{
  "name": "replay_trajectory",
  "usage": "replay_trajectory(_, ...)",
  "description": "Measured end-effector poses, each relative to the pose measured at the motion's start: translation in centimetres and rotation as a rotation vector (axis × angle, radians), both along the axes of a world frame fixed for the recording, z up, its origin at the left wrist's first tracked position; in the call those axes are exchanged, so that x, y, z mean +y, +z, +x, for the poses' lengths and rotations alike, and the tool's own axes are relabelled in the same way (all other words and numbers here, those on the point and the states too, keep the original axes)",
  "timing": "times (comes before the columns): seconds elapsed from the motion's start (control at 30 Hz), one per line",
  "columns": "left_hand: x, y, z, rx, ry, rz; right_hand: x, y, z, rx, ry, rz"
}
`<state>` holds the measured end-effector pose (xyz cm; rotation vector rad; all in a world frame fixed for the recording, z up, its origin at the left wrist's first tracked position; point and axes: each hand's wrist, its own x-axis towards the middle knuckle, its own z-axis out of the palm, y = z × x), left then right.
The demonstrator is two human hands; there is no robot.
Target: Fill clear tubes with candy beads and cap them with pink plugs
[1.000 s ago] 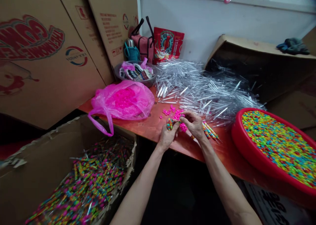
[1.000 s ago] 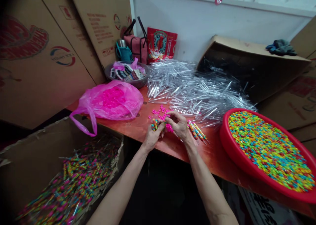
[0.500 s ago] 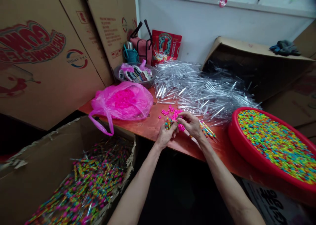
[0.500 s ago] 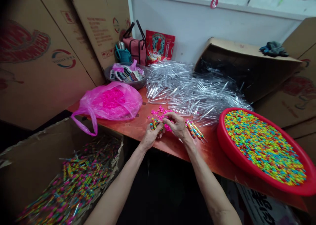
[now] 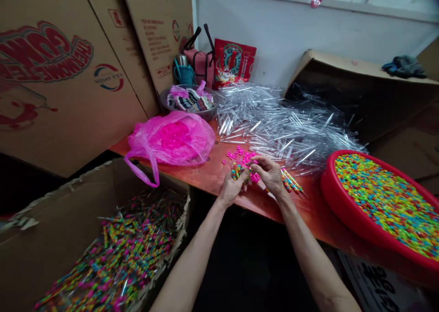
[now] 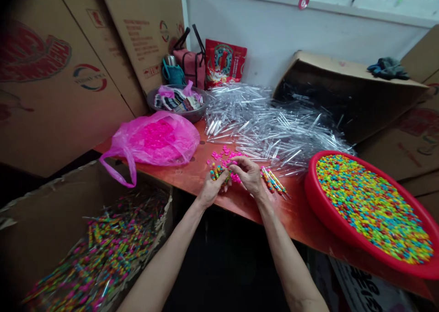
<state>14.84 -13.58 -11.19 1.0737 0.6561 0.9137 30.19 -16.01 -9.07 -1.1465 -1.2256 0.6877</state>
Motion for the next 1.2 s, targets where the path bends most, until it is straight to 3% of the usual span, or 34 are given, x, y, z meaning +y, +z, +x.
replay_trajectory(0.2, 0.1, -0.6, 0.0, 0.011, -0.001, 0.054, -0.3, 0.6, 0.3, -0.029, -0.059, 0.013)
replay_trajectory(0.4, -0.1, -0.5, -0.1, 0.021, -0.015, 0.039, 0.5, 0.5, 0.6, 0.112, -0.088, 0.015)
replay_trajectory(0.7, 0.0, -0.5, 0.0, 0.044, 0.000, 0.070, -0.4, 0.9, 0.1, 0.022, -0.043, -0.036)
replay_trajectory(0.87, 0.0, -1.0, 0.3, 0.022, 0.064, 0.057, -0.5, -0.2, -1.2, 0.049, -0.087, 0.019)
replay_trajectory(1.03, 0.0, -1.0, 0.3, -0.004, 0.071, 0.061, -0.3, -1.5, -2.3, -0.071, -0.192, 0.064)
replay_trajectory(1.2, 0.1, -1.0, 0.3, 0.003, 0.062, 0.048, -0.5, -0.5, -1.7, -0.307, -0.197, 0.133)
